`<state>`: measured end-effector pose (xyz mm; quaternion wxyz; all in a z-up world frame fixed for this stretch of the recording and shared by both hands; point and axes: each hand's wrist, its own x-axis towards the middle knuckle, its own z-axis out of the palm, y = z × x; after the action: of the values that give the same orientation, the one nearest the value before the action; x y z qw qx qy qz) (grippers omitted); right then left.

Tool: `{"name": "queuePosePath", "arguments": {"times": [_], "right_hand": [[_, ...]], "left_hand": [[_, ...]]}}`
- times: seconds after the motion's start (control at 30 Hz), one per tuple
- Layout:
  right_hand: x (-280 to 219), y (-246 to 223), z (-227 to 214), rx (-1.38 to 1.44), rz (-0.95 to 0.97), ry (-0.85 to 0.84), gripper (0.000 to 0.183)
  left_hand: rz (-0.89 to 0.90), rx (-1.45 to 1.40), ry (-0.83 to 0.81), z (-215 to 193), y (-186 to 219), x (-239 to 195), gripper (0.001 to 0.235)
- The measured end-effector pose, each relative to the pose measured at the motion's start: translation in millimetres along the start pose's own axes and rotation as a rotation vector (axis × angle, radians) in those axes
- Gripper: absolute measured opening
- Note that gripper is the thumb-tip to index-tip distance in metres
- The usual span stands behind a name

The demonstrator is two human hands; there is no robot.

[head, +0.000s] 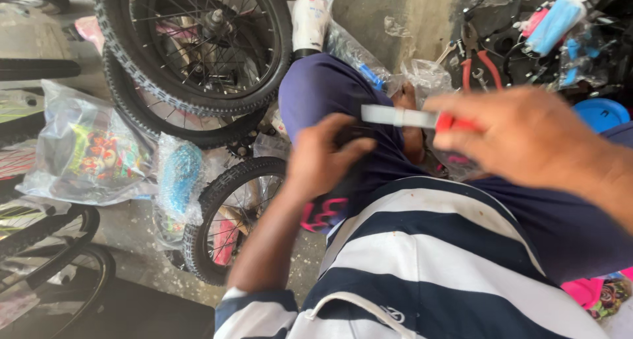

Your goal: The person sits on the floor and assembles a bicycle wheel by attaching a gear to the hub and tightening it with a wrench. They then unwrap and prepare a pedal, using a screwdriver to adjust it.

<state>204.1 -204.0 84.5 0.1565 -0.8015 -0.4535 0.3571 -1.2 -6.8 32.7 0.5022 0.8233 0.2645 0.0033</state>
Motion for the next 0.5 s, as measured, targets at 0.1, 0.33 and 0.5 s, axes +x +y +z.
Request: {"name": "queuePosePath", "arguments": {"times": [0.1, 0.33, 0.5], "right_hand": [[5, 60, 10, -0.021, -0.225, 0.446, 0.032], [76, 212, 166, 0.247, 0.477, 0.244, 0.051], [89, 254, 264, -0.006, 0.483, 0.041, 0.069]], "left_hand": [[-0.224, -0.019, 0.186, -49, -11, -22, 0.036], [-0.179, 0.612, 0.344, -83, -144, -4, 0.038], [-0.553, 0.603, 0.11, -6, -286, 14, 0.035]]}}
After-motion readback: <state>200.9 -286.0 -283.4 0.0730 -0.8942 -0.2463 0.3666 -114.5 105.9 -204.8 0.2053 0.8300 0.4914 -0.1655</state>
